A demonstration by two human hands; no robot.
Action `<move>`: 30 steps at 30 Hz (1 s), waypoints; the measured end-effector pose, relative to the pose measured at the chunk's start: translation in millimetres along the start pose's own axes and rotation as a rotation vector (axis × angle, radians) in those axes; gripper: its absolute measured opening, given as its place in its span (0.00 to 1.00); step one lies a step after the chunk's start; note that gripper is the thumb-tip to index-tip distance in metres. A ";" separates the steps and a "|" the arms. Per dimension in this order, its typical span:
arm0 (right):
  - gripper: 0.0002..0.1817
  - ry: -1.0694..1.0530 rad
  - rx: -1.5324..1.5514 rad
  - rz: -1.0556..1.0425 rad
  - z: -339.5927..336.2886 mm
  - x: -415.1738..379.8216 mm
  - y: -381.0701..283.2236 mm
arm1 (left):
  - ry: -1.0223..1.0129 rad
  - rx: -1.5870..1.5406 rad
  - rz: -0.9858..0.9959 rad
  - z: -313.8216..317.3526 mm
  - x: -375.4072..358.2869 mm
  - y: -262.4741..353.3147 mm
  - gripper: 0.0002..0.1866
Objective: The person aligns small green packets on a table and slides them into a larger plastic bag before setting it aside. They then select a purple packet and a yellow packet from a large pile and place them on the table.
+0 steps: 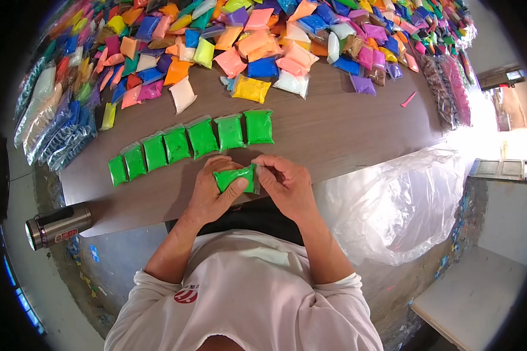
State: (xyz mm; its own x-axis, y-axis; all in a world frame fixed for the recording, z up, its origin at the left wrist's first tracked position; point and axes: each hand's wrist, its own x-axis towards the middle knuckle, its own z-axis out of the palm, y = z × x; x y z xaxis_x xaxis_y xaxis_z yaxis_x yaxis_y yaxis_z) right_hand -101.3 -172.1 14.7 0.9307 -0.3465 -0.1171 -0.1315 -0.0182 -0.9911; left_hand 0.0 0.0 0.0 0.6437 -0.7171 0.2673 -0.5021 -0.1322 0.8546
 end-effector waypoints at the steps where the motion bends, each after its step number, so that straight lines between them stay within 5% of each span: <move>1: 0.11 0.002 0.001 0.004 0.1 0.3 -0.3 | -0.001 -0.001 0.000 -0.2 0.2 1.0 0.18; 20: 0.05 0.106 -0.288 -0.209 6.5 5.5 5.5 | -0.086 0.102 0.033 -0.9 4.1 3.3 0.20; 25: 0.07 0.376 -0.655 -0.335 -16.3 0.4 8.5 | -0.070 0.073 0.003 1.0 -0.2 -1.6 0.20; 30: 0.06 0.825 -0.203 -0.179 -92.2 -5.4 -5.1 | -0.045 0.014 -0.020 0.2 -1.5 -1.3 0.20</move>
State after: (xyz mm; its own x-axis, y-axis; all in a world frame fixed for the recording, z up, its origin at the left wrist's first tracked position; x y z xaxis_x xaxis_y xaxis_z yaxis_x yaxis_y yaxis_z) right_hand -137.2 -256.6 26.1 0.4092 -0.8902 0.2005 -0.1383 -0.2777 -0.9507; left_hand -0.4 1.1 -1.6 0.6274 -0.7442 0.2293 -0.4974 -0.1565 0.8533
